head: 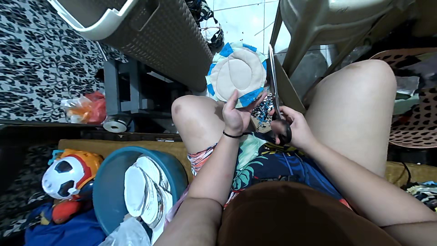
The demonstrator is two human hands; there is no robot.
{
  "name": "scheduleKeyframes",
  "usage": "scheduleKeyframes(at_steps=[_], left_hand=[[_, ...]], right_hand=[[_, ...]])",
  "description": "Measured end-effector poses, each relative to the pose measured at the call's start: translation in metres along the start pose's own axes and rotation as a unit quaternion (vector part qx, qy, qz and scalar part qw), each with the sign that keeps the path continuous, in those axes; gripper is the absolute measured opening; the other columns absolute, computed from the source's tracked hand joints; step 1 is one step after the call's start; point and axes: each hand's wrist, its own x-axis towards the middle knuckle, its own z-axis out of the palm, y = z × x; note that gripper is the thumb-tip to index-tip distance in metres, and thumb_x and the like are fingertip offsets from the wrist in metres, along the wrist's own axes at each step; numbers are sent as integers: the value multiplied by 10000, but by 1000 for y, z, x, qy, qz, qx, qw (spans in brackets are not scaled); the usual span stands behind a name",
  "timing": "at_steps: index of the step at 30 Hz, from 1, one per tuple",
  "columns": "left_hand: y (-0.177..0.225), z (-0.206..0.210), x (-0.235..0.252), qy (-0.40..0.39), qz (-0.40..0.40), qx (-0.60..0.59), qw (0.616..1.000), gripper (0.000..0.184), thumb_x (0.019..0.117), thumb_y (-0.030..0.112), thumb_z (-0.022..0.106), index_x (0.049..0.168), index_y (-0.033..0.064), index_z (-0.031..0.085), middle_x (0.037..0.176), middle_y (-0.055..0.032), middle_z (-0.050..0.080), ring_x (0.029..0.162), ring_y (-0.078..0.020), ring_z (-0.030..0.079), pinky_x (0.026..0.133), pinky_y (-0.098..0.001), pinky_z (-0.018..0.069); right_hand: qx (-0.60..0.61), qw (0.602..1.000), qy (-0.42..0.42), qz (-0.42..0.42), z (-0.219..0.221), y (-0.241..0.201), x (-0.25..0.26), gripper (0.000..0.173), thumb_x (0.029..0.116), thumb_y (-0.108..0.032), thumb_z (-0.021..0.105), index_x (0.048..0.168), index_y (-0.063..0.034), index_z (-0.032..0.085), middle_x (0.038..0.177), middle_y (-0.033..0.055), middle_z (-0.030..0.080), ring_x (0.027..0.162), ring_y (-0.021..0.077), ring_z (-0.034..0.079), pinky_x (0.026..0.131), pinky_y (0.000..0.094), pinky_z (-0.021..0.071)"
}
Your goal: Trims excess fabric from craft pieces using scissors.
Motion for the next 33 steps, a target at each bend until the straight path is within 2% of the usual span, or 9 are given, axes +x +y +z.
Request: scheduleKeyframes(at_steps=[2,4,8,17,21,27,29,31,33], left_hand=[[1,1,0,27,19,8,999,412,1112,220,218,1372,30,475,1327,-229,603,1210,-403,624,1011,-603,517],[0,0,0,49,35,36,998,368,1097,188,245,1294,40,518,1219,-175,653,1136,-321,656,992,-552,528],[-3,-2,0,70,51,75,993,280,1039,113,325,1197,59,550,1083,-125,692,999,-239,694,886,-462,577],[-7,-1,-2,55,53,80,994,262,1029,74,332,1182,63,545,1066,-109,693,996,-215,695,902,-445,576],[-4,-4,1,61,55,92,992,265,1033,95,325,1176,71,546,1054,-103,695,984,-218,697,883,-450,579],[10,-8,6,87,52,116,988,246,1034,123,341,1168,89,544,1047,-113,687,910,-226,697,731,-423,594],[15,-8,9,86,66,131,985,219,1033,94,355,1155,76,536,1018,-110,689,887,-220,702,741,-421,602],[19,-9,10,80,77,139,984,223,1027,64,367,1193,62,517,1049,-111,680,944,-219,698,836,-437,595],[22,-11,12,86,80,142,983,248,1019,55,373,1231,63,500,1082,-117,669,981,-222,690,866,-446,587]], right_hand=[[-20,999,-32,15,-4,3,3,506,949,-430,686,1270,-67,540,780,44,658,575,137,669,555,290,612],[-51,996,-72,19,-7,7,7,641,937,-564,624,1337,-81,492,865,34,660,691,140,689,648,298,615],[-59,996,-71,10,-8,10,10,695,913,-605,637,1356,-91,486,878,22,652,712,134,685,665,303,615],[-69,997,-20,8,-10,-1,7,494,970,-415,658,1308,-80,524,850,43,658,627,129,672,589,295,612],[-77,997,-2,14,-10,-3,5,448,957,-368,700,1260,-71,555,797,42,659,560,121,649,531,287,595],[-78,997,4,24,-9,-5,2,393,949,-279,729,1236,-53,585,746,36,652,490,99,609,471,252,563],[-68,997,11,21,-8,-4,0,378,939,-267,743,1214,-52,599,725,32,637,474,91,595,456,245,554],[-52,998,16,20,-7,-4,-1,336,942,-220,742,1194,-45,605,724,37,634,466,87,585,448,241,550],[-41,999,12,27,-6,-4,0,326,951,-197,730,1207,-45,597,728,44,639,472,93,594,458,246,558]])
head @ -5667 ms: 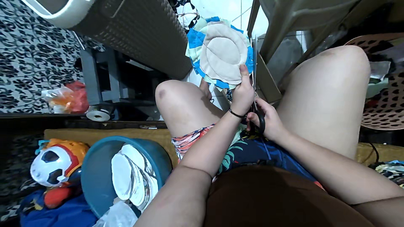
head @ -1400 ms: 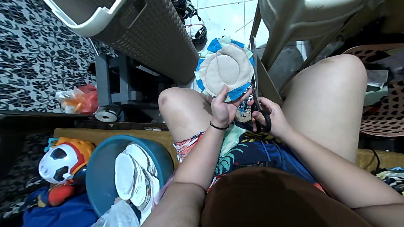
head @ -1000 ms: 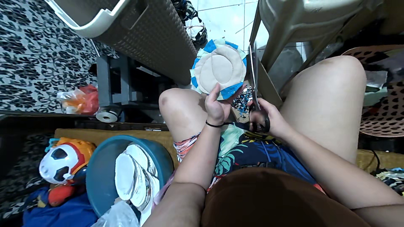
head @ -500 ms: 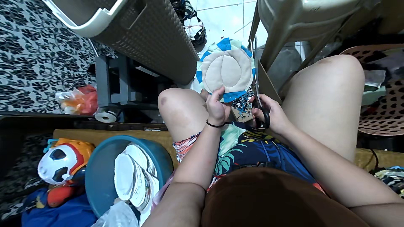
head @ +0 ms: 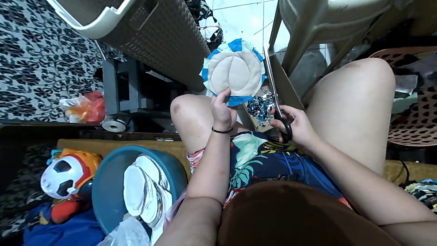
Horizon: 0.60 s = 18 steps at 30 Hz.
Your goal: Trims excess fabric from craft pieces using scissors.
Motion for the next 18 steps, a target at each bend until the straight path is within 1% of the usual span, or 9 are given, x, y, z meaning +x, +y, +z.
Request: scheduleKeyframes(at_steps=[2,4,5,6,9,12,15,18], left_hand=[[2,-2,1,10,-6,1,1000,262,1013,61,377,1251,61,488,1092,-132,665,980,-237,689,853,-459,589],[4,-3,2,11,-11,11,1000,255,1012,74,371,1235,65,494,1073,-129,673,956,-238,695,830,-457,594],[5,-3,2,9,-9,19,1000,251,1006,72,370,1220,63,499,1058,-126,674,940,-238,697,813,-458,598],[6,-3,1,5,-7,27,1000,245,998,64,371,1205,64,502,1042,-116,676,929,-229,699,810,-452,601],[8,-3,0,-12,5,31,999,229,974,22,385,1153,74,518,1011,-80,682,929,-183,699,840,-420,597],[9,-2,-1,-16,-1,37,999,219,954,4,402,1111,86,530,980,-64,689,906,-163,700,825,-395,597],[10,-2,-2,-22,-13,69,997,206,932,14,417,1084,86,534,946,-56,691,871,-157,699,787,-389,597],[11,-5,0,-43,-8,78,996,200,926,17,415,1057,88,549,931,-49,698,862,-153,704,780,-383,602]], right_hand=[[6,1000,-24,7,-3,1,2,355,974,-221,700,1253,-46,567,771,61,654,522,122,635,508,274,591],[-8,998,-65,7,-7,3,5,478,978,-368,654,1320,-64,517,830,56,645,618,141,663,596,301,609],[-17,997,-77,3,-8,5,7,549,959,-436,648,1343,-72,501,851,48,637,653,140,666,623,304,610],[-27,996,-82,-1,-8,6,7,589,942,-468,656,1351,-77,494,860,41,639,671,134,665,633,298,604],[-46,996,-77,-13,-10,6,8,626,913,-490,690,1345,-76,509,855,24,630,671,111,654,630,280,595],[-52,997,-61,-21,-11,4,8,631,892,-485,707,1342,-81,524,844,21,630,652,107,651,604,276,593],[-57,997,-48,-19,-13,2,8,660,873,-498,720,1348,-80,532,862,28,629,638,104,638,582,279,584],[-62,997,-38,-27,-15,3,8,665,868,-506,731,1347,-82,550,848,25,631,614,106,635,561,279,584]])
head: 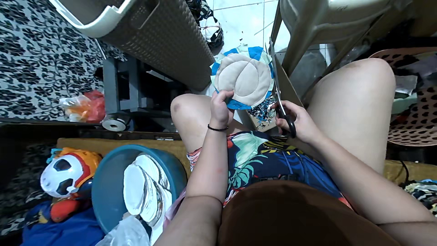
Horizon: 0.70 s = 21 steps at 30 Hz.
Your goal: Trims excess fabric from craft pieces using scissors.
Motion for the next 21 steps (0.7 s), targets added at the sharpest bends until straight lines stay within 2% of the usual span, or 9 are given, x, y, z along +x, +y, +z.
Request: scheduleKeyframes(at_steps=[7,13,21], left_hand=[[6,-3,4,6,6,6,1000,213,917,-9,415,1060,95,533,938,-40,685,863,-134,695,790,-356,595],[7,-4,5,10,12,12,1000,213,912,-8,422,1059,93,538,940,-36,688,865,-127,695,786,-355,596],[8,-7,7,10,13,23,1000,233,912,-9,421,1084,87,544,959,-47,691,880,-140,699,791,-369,598]], right_hand=[[-11,1000,6,-3,1,-2,-3,551,902,-406,730,1308,-76,560,815,26,639,572,94,625,530,258,570],[-10,1000,13,12,2,-3,-5,518,905,-389,740,1280,-72,576,759,26,633,517,90,603,503,256,565],[0,1000,26,14,3,-1,-5,486,900,-345,767,1266,-72,601,768,23,631,495,83,582,470,247,547]])
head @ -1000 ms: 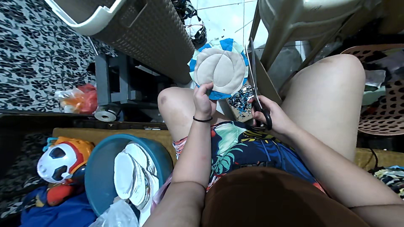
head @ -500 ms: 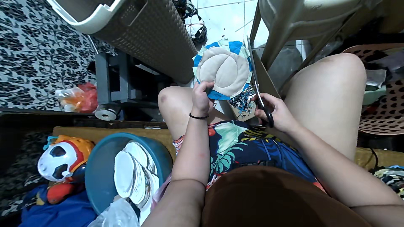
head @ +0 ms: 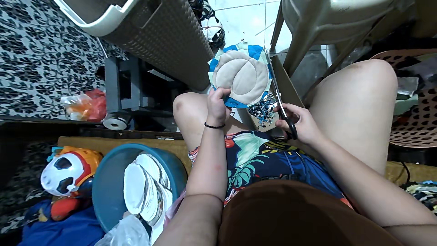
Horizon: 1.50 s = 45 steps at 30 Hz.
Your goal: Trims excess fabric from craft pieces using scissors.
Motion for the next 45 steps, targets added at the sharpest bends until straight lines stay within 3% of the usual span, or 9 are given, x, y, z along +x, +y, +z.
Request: scheduleKeyframes(at_steps=[11,13,17,19,26,31,37,40,45], left_hand=[[2,-1,0,30,-2,22,999,233,903,-1,438,1093,87,539,963,-47,680,874,-136,692,767,-359,597],[3,-1,1,27,-4,22,999,236,902,5,432,1097,92,533,965,-46,679,872,-135,692,763,-357,596],[1,-2,1,18,-9,25,999,200,876,10,454,1032,87,551,929,-49,681,848,-143,690,755,-368,593],[-1,-2,1,4,-11,24,1000,187,877,6,452,1014,88,550,923,-47,681,860,-142,688,772,-374,590],[-2,-3,-1,-28,-21,35,999,192,859,2,452,988,92,563,899,-37,693,835,-129,695,753,-352,593],[-2,-3,-1,-34,-23,33,999,201,868,-4,439,992,93,565,901,-37,700,841,-128,701,756,-351,596],[4,-6,1,-18,-23,69,997,222,865,10,451,1035,99,562,888,-15,693,799,-104,691,710,-327,593],[8,-8,2,-16,-10,86,996,212,852,15,453,992,123,569,832,13,694,721,-74,680,629,-288,581],[9,-14,5,-16,-8,94,995,198,847,15,457,965,120,576,823,10,694,730,-80,684,648,-294,583]], right_hand=[[8,1000,11,-15,0,0,0,431,904,-224,766,1283,-74,623,736,19,632,460,81,564,437,241,534],[10,1000,-1,-15,0,0,1,492,890,-269,779,1302,-68,601,781,25,647,507,84,589,472,239,544],[-27,998,-47,-23,-3,7,7,817,814,-640,710,1387,-91,513,878,3,619,689,81,629,631,273,576],[-38,998,-44,-26,-4,8,9,846,806,-662,707,1394,-87,510,881,12,621,697,91,629,633,287,574],[-34,999,-25,-31,-6,6,10,695,871,-504,728,1377,-74,525,880,28,613,662,100,620,600,282,572],[-39,998,-17,-36,-7,8,9,738,842,-553,741,1364,-74,536,885,25,620,666,95,623,593,272,569],[-32,999,-9,-13,-7,1,5,533,886,-375,769,1286,-77,582,818,32,648,552,102,619,514,272,572],[-27,1000,-14,-2,-6,-2,2,488,896,-302,773,1282,-68,589,814,35,651,526,96,604,495,259,561],[-10,1000,-14,-5,-4,-1,1,432,892,-252,778,1241,-69,601,741,9,628,486,69,567,460,233,529]])
